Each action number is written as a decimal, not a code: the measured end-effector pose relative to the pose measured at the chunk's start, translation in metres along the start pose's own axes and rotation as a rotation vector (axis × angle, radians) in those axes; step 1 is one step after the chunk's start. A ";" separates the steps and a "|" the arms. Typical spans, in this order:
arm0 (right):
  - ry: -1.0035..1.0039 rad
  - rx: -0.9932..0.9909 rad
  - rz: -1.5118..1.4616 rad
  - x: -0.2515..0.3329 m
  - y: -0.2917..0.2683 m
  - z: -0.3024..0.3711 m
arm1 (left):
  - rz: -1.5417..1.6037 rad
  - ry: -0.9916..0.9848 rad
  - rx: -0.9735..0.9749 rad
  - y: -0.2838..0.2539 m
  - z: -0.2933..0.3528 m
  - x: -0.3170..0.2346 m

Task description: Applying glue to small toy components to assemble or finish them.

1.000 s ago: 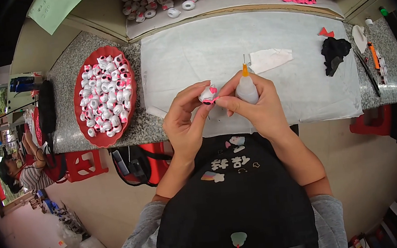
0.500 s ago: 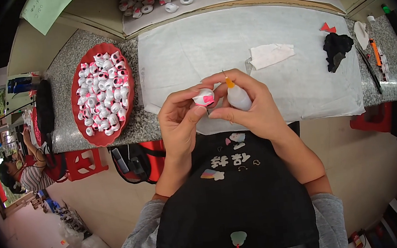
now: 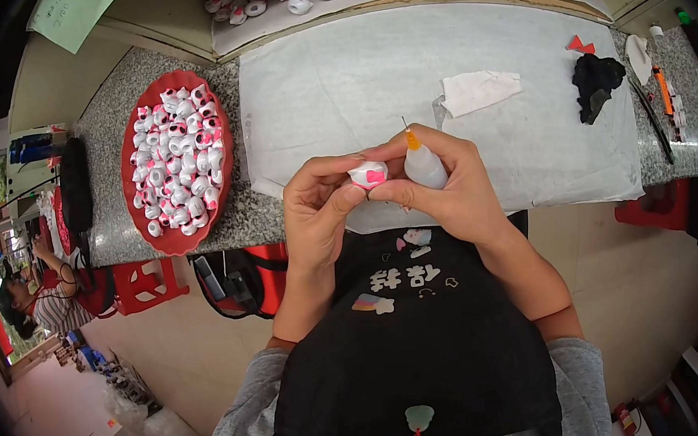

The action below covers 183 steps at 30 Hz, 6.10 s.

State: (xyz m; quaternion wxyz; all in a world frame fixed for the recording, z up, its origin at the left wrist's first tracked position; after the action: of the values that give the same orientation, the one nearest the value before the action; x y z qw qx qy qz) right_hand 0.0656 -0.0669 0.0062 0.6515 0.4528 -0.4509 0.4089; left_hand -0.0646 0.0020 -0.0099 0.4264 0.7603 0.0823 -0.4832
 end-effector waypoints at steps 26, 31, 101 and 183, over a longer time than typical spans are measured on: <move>-0.231 -0.388 0.694 0.008 -0.042 0.000 | 0.137 -0.093 -0.161 0.002 -0.001 0.020; -0.382 -0.293 0.459 0.005 -0.002 0.003 | 0.160 -0.043 -0.189 0.005 -0.002 0.020; -0.706 -0.417 0.268 0.011 -0.015 0.034 | 0.059 -0.066 -0.199 0.010 -0.011 0.011; -0.384 -0.426 1.270 0.066 -0.122 -0.162 | -0.114 0.118 -0.255 -0.018 -0.014 -0.005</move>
State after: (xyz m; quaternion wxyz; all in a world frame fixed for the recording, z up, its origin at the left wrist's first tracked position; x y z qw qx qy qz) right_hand 0.2326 0.0656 0.0128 0.2698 0.0281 -0.8060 0.5262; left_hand -0.0675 0.0249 -0.0134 0.4858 0.7211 0.2112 -0.4466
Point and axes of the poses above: each hand's wrist, its own z-axis away from the middle knuckle, its own y-axis out of the palm, x = y × z, the point moved 1 cm from there along -z, towards the middle knuckle, and after that the axes turned 8 degrees about y, right-handed, at the moved point
